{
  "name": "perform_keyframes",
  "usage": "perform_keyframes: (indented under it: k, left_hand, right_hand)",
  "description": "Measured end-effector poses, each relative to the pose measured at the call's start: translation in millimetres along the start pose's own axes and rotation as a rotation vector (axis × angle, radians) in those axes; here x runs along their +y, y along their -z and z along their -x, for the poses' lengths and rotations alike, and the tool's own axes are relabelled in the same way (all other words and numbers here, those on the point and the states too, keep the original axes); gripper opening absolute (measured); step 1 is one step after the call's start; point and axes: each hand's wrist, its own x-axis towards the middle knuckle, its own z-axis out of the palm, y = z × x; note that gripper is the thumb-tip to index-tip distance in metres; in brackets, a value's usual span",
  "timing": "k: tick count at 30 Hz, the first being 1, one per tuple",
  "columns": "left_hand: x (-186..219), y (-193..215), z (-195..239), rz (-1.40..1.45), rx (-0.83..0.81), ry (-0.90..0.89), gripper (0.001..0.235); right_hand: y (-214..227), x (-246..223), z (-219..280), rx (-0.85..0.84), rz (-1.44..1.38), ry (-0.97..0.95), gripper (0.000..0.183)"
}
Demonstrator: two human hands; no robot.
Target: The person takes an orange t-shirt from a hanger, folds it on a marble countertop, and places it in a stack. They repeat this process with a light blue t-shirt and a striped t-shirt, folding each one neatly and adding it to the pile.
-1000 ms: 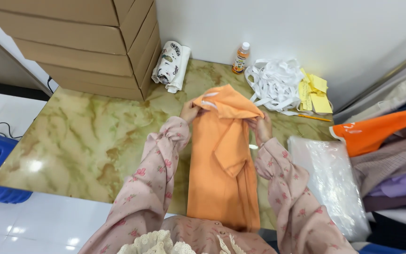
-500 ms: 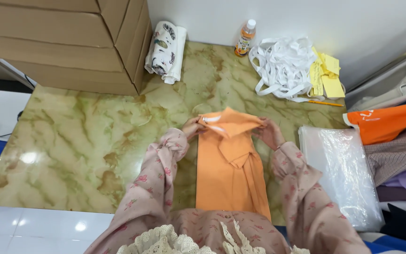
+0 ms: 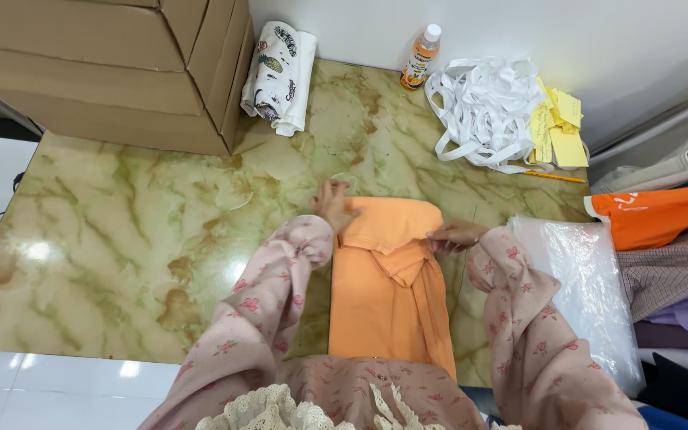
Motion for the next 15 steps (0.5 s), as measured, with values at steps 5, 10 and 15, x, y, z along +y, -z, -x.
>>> perform_keyframes:
  k: [5, 10, 15]
  left_hand:
    - [44, 8, 10, -0.008, -0.136, 0.078, 0.09]
    - [48, 11, 12, -0.105, -0.13, 0.261, 0.102]
    - [25, 1, 6, -0.143, -0.138, 0.152, 0.105]
  right_hand:
    - [44, -1, -11, 0.261, 0.134, -0.053, 0.058]
    - [20, 13, -41, 0.201, -0.182, 0.013, 0.04]
    - [2, 51, -81, 0.17, -0.116, 0.141, 0.04]
